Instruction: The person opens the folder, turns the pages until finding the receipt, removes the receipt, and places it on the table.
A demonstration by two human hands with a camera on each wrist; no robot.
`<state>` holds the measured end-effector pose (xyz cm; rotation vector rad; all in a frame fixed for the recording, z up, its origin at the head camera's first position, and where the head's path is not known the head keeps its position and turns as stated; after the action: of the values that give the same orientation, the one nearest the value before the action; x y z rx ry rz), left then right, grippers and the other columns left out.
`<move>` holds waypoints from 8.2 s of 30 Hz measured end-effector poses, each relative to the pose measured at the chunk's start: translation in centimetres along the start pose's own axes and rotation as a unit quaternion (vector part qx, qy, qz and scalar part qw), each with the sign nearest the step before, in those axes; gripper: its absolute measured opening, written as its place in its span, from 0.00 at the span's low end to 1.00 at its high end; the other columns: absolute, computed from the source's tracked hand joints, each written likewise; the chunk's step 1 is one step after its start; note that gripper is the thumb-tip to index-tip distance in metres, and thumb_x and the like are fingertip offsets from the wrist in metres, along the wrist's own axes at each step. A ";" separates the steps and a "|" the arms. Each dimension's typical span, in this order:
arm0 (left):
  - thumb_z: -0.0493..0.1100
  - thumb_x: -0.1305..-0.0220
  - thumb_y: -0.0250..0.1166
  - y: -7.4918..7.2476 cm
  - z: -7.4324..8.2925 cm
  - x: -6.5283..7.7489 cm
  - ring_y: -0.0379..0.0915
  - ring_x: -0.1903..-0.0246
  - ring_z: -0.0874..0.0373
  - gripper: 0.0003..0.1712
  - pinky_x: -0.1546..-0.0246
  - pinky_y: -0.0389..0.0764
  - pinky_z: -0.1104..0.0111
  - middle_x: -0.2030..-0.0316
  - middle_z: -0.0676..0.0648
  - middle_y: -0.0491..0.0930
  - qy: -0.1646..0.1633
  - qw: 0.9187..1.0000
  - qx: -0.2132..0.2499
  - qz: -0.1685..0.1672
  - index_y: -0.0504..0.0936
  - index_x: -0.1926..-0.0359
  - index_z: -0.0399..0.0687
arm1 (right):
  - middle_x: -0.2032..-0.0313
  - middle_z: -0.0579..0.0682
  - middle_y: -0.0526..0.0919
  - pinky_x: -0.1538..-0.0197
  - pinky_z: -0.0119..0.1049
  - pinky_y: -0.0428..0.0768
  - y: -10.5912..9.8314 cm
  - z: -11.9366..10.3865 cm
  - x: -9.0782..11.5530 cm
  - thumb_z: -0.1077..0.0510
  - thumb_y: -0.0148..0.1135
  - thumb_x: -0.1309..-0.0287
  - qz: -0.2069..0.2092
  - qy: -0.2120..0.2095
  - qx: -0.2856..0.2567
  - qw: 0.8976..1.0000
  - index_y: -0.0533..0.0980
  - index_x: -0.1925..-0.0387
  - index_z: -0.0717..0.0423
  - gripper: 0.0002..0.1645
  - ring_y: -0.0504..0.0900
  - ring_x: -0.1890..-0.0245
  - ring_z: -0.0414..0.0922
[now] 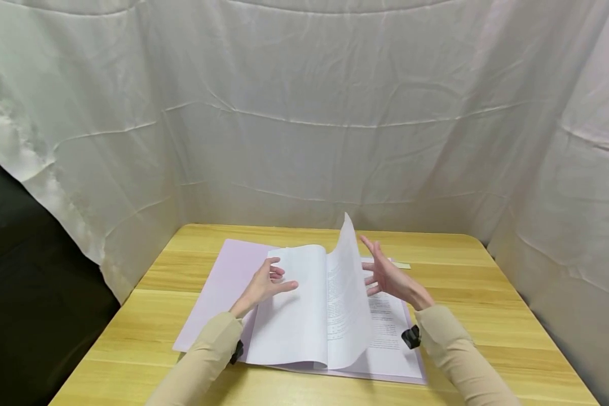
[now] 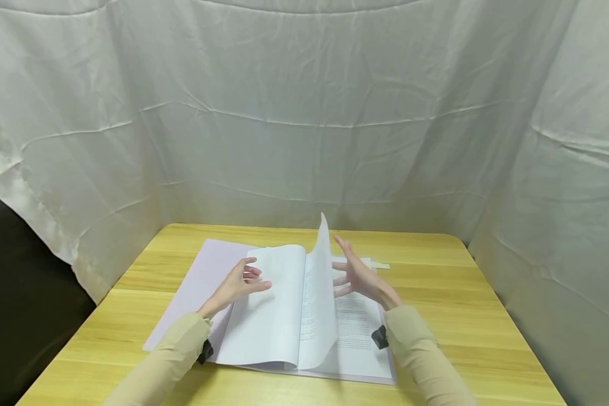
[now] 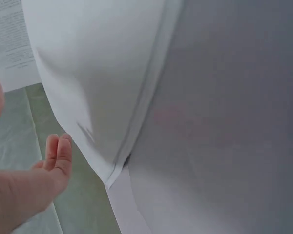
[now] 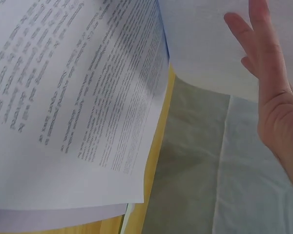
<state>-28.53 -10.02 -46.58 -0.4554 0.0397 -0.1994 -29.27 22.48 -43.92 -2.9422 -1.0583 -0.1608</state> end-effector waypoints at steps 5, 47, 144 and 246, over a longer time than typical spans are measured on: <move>0.47 0.38 0.73 0.5 0.2 -0.4 0.70 0.34 0.37 0.50 0.31 0.71 0.47 0.37 0.31 0.74 0.001 0.996 0.077 -0.040 0.54 0.25 0.34 | 0.22 0.71 0.41 0.43 0.67 0.77 0.3 0.0 -0.3 0.29 0.12 0.28 -0.020 -0.008 -0.020 1.000 0.23 0.23 0.23 0.36 0.71 0.36 0.74; 0.32 0.41 0.71 2.4 3.0 -1.6 0.84 0.62 0.56 0.42 0.52 0.87 0.57 0.51 0.34 0.83 -0.073 0.971 0.228 -0.022 0.64 0.28 0.39 | 0.32 0.67 0.71 0.51 0.43 0.83 2.2 1.1 -1.2 0.47 0.41 0.20 0.068 -0.027 0.185 0.980 0.54 0.22 0.55 0.33 0.79 0.50 0.67; 0.16 0.60 0.53 0.0 -3.8 -1.2 0.67 0.34 0.31 0.41 0.31 0.66 0.43 0.38 0.27 0.74 0.132 0.970 -0.176 -0.101 0.69 0.37 0.24 | 0.35 0.72 0.72 0.27 0.67 0.59 -7.1 5.8 -1.6 0.61 0.59 0.34 0.254 0.009 0.407 0.877 0.70 0.36 0.70 0.27 0.64 0.31 0.71; 0.47 0.28 0.62 1.2 -0.6 0.1 0.49 0.23 0.37 0.38 0.22 0.51 0.47 0.25 0.33 0.59 0.059 0.991 0.002 -0.116 0.57 0.25 0.37 | 0.48 0.55 0.82 0.53 0.46 0.86 -1.2 2.1 2.0 0.33 0.18 0.24 0.035 -0.021 -0.023 0.999 0.33 0.20 0.43 0.39 0.86 0.52 0.48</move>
<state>-28.31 -9.21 -47.66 -0.4431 0.1019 -0.4556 -28.30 24.80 -45.79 -3.0309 -0.9674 -0.1259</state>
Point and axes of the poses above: each hand's wrist, its own x-axis away from the middle knuckle, its own y-axis out of the palm, z = x × y, the point moved 2 cm from there along -x, towards the middle knuckle
